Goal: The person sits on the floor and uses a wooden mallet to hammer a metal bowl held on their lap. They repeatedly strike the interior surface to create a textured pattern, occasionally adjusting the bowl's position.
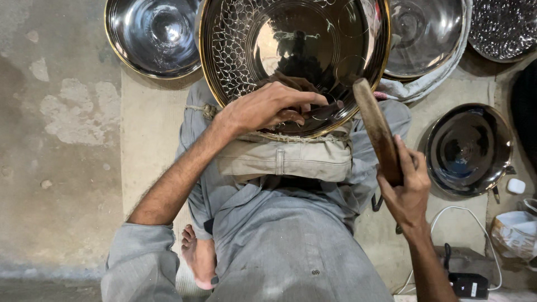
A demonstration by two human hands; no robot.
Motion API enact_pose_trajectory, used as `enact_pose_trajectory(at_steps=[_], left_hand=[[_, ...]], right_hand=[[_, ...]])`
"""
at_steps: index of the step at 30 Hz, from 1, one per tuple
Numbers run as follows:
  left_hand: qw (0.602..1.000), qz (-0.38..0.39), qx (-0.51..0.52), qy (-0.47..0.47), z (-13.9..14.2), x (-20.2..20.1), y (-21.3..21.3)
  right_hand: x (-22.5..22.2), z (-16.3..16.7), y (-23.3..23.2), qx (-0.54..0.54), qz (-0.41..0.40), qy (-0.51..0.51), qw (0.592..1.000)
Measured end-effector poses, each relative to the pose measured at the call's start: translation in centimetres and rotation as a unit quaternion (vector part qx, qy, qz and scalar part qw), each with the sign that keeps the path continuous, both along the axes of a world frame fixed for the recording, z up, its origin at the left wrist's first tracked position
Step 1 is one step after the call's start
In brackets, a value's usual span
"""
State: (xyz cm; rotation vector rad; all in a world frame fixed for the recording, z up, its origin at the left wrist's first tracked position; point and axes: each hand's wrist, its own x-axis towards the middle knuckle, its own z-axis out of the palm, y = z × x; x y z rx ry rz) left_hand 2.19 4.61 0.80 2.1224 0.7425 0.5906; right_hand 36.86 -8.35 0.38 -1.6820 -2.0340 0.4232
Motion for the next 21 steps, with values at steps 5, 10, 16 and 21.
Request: enact_pose_trajectory(at_steps=[5, 10, 16, 21], left_hand=[[1.000, 0.008, -0.014, 0.025, 0.1, 0.0, -0.2], [0.999, 0.013, -0.008, 0.052, -0.1, 0.8, -0.6], [0.994, 0.066, 0.081, 0.014, 0.7, 0.7, -1.5], [0.991, 0.124, -0.027, 0.044, 1.4, 0.5, -2.4]], right_hand=[[0.6, -1.1, 0.1, 0.055, -0.011, 0.132, 0.990], [0.9, -2.0, 0.8, 0.050, 0.003, 0.011, 0.999], [0.6, -2.2, 1.8, 0.070, 0.034, -0.002, 0.997], [0.4, -0.5, 3.5, 0.003, 0.022, 0.086, 0.996]])
